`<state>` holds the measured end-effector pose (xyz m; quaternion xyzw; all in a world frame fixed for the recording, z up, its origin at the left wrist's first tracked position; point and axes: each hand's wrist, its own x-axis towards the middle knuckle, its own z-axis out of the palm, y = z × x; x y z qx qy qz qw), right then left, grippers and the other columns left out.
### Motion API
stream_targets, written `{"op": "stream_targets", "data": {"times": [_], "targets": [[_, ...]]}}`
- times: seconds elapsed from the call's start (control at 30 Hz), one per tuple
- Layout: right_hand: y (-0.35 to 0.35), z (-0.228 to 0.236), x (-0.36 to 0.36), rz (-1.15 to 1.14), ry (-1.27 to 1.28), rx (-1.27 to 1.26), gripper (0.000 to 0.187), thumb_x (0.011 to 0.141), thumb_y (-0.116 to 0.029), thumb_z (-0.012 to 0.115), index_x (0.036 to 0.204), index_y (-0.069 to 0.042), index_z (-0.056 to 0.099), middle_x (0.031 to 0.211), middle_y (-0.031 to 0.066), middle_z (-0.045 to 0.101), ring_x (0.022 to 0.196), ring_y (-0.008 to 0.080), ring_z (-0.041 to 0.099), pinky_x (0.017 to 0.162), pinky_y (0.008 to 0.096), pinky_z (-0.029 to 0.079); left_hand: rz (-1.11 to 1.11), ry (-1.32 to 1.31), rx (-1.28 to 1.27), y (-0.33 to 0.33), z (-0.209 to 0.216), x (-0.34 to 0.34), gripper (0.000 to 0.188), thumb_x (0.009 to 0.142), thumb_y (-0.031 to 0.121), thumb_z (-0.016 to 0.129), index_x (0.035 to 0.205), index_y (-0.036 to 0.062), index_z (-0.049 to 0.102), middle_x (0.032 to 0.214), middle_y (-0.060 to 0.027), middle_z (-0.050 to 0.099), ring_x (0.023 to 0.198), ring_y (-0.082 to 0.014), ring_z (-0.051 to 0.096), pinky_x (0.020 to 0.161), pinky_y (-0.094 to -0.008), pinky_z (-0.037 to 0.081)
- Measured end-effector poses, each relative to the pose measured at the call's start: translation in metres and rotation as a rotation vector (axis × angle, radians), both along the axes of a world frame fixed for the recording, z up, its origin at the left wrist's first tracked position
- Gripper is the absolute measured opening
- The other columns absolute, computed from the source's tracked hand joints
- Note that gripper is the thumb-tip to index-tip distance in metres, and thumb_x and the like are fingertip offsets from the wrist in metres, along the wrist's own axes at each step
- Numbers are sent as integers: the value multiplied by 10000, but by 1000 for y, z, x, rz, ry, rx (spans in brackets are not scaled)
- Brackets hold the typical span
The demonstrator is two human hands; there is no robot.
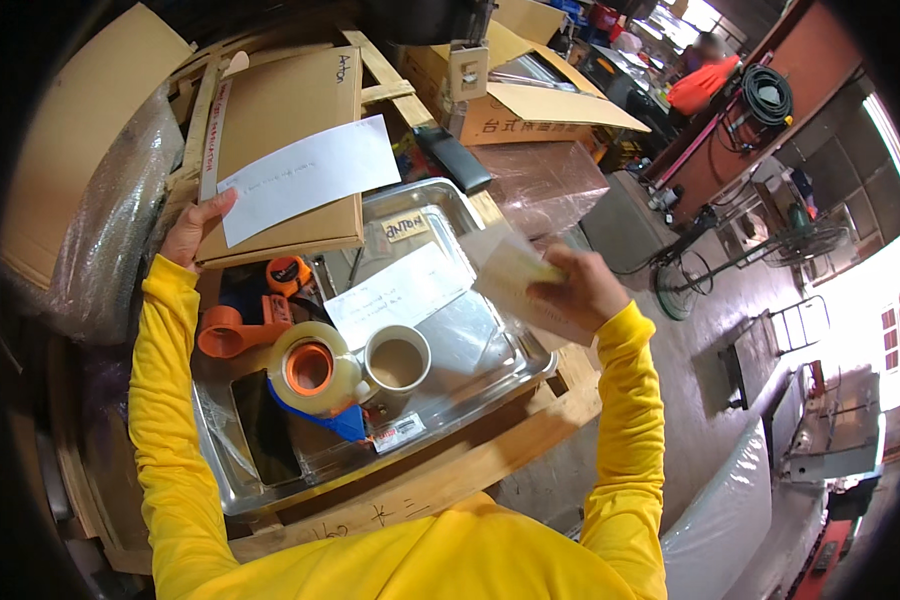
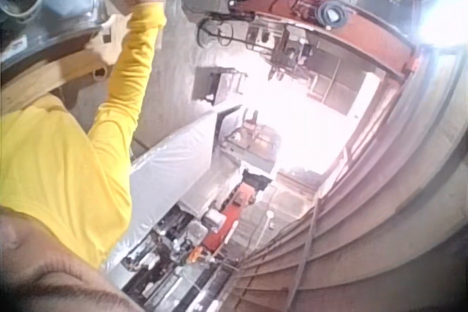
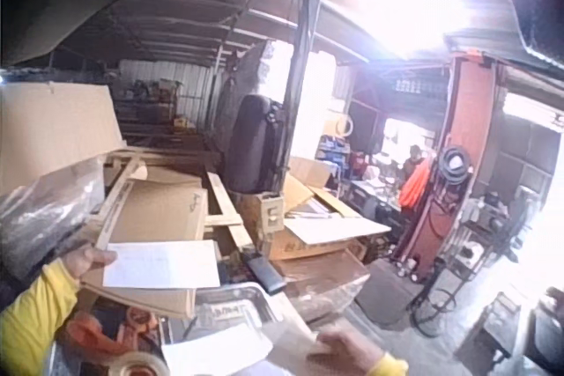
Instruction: The person wraps a large rectangular item with bubble wrap and secures it with packing tape. They rotate the item to cover all sides, apply tape along the edges, and write dimensions on the wrapped surface with a marker.
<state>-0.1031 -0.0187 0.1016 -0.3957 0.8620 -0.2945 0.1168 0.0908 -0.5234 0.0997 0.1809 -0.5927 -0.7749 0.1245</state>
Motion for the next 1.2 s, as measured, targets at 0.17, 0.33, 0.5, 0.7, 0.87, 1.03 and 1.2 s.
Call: {"op": "stream_targets", "data": {"times": [0.17,0.33,0.5,0.7,0.87,1.03,1.2], "targets": [[-8,13,0,17,-40,-67,257,807,-85,774,1024,5,669,833,53,649,772,122,595,743,310,526,-44,-8,7,10,4,-16,508,851,265,799,1262,29,618,1098,-76,705,958,-164,700,830,-293,586],[-45,-32,30,54,-12,235,398,828,-253,787,1113,-22,635,941,170,678,883,275,671,805,400,530,-136,-30,-205,37,-15,-43,505,814,285,829,1175,-25,662,1048,-77,709,924,-159,686,846,-286,557],[-45,-67,73,-84,379,385,645,852,-453,750,1363,-146,506,1244,129,620,1180,322,594,1015,463,422,-77,-119,-230,89,-49,-71,689,736,186,894,1269,-81,547,1128,-159,673,988,-211,673,912,-304,547],[30,-54,121,-281,388,105,543,867,-441,733,1289,-125,602,1181,119,644,1123,308,599,983,459,425,-408,-81,48,118,-75,-82,661,765,125,870,1317,-43,548,1198,-148,676,1078,-211,664,996,-322,519],[98,-55,183,-434,282,-5,495,844,-353,768,1237,-83,636,1131,120,670,1088,314,611,989,432,426,-502,-195,-193,114,-78,-76,669,777,156,871,1337,-26,555,1216,-140,678,1110,-211,648,1024,-324,482],[157,-66,248,-659,291,-141,402,810,-238,795,1137,-39,675,1079,130,695,1024,323,642,953,408,459,-305,-79,-333,103,-35,-56,980,765,334,893,1471,-82,355,1389,-197,519,1235,-239,539,1039,-347,429],[208,-83,282,-790,319,-225,302,801,-183,791,1052,-39,706,1011,137,711,959,328,666,883,400,501,14,8,-540,122,29,-30,596,874,351,797,1285,-3,551,1074,-21,639,1059,-125,599,926,-288,489]]}}
